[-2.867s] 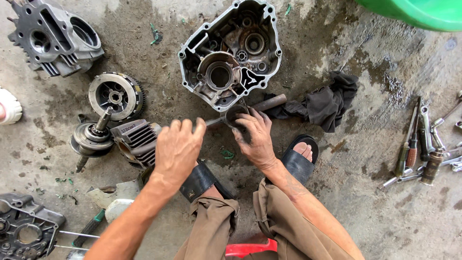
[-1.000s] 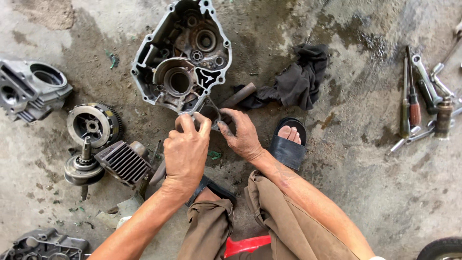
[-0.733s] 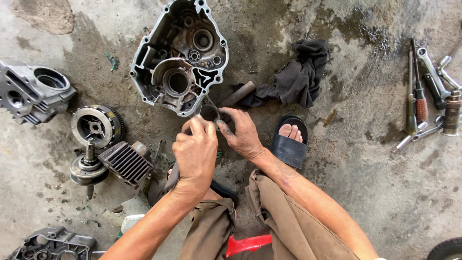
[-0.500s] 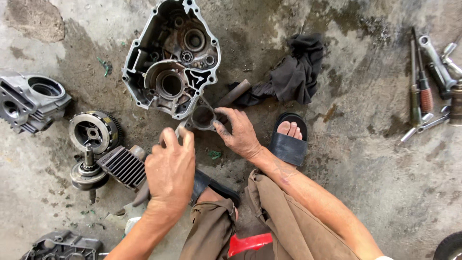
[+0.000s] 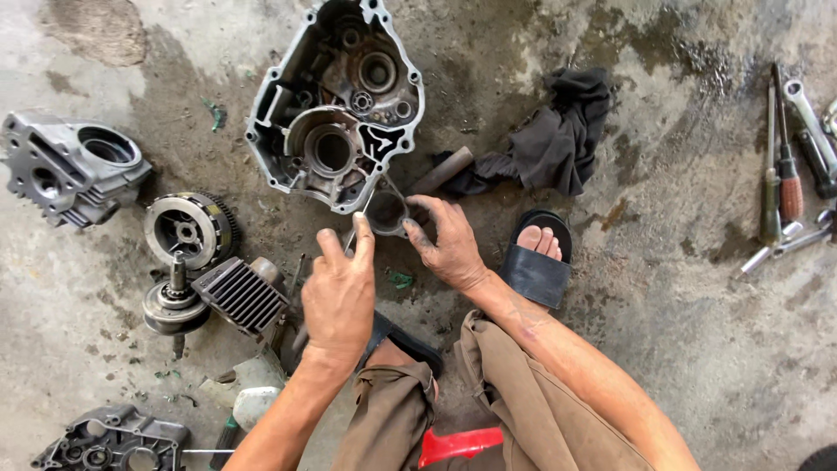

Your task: The person scrapes and cleans the surfaces of a motorcycle engine casing and cylinder head using a metal file and a rag. They remove debris from the mating surfaces and wipe the parts clean.

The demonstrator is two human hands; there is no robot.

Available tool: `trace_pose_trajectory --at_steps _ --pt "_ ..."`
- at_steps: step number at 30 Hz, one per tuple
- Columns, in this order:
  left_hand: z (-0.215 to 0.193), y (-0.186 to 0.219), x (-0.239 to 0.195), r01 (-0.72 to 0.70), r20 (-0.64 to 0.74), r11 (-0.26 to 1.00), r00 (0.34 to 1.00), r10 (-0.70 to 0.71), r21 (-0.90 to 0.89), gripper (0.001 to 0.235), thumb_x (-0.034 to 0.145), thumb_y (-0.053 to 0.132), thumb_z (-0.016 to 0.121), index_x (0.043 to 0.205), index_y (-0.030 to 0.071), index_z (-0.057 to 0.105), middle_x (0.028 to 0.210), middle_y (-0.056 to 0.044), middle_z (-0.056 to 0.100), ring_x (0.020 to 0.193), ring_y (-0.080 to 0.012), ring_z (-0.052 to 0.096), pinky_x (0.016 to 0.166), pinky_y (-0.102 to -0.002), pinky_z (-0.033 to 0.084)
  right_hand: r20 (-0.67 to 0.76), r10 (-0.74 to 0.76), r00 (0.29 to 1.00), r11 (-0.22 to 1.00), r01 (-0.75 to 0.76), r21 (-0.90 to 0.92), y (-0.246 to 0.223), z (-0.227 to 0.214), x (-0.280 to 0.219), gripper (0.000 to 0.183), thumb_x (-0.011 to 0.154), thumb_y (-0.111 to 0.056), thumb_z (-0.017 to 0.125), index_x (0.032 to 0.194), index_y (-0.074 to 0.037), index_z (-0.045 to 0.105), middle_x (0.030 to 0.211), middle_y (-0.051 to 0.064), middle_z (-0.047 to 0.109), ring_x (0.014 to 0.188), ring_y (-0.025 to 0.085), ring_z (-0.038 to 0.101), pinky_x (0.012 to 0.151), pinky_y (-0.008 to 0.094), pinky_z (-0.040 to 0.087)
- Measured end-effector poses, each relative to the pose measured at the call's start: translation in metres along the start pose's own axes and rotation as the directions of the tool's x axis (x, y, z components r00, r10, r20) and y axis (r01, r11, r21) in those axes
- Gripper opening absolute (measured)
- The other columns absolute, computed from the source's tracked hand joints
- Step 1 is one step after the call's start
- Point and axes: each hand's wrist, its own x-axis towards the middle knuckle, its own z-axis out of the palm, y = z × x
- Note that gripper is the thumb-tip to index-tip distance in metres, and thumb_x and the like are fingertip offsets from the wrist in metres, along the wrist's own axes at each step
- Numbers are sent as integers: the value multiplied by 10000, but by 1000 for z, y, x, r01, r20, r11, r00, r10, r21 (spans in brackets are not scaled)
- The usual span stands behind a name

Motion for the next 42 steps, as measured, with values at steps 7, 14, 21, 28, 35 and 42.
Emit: trace_pose_trajectory --at_steps 7,14,21,28,35,42 --pt "7 9 4 -5 27 998 1000 3 68 579 894 114 629 1463 176 546 748 -4 603 528 -142 701 479 -291 594 20 60 998 998 -60 7 -3 1 1 332 962 -327 733 1257 -185 674 972 81 705 911 337 682 864 441 562" --pt "6 -15 18 276 393 741 919 -18 -612 655 927 26 566 1543 217 457 932 -241 751 796 -446 747 653 -576 594 12 115 993 990 -116 86 -7 0 -2 267 957 -300 756 1196 -187 713 921 54 702 913 301 686 864 418 570" --pt "-10 -4 18 223 433 884 901 -26 -411 747 922 4 592 1620 190 403 932 -199 770 728 -331 768 660 -438 664 -50 307 950 923 -284 260 -19 -15 -2 232 1028 -167 599 1236 -141 699 804 77 735 798 200 692 834 396 575" --pt "-16 -2 14 248 452 847 892 -10 -471 788 892 -38 591 1626 161 385 890 -228 756 705 -367 764 638 -469 661 -181 370 911 920 -333 206 -2 -19 0 203 1095 -200 496 1146 -151 686 747 54 730 722 165 651 738 341 545" --pt "-18 0 17 213 434 869 901 2 -446 769 894 -35 624 1606 157 407 943 -232 757 712 -351 767 620 -468 653 -141 387 911 912 -356 203 1 -20 -2 194 1080 -235 545 1122 -152 715 736 50 731 710 173 675 711 338 563" --pt "-29 10 15 171 451 866 890 69 -470 809 901 -44 613 1631 186 353 988 -226 756 723 -350 769 632 -497 658 -128 338 932 935 -317 161 -3 -20 -2 183 1074 -208 553 1087 -137 721 734 66 731 732 244 696 738 397 569"
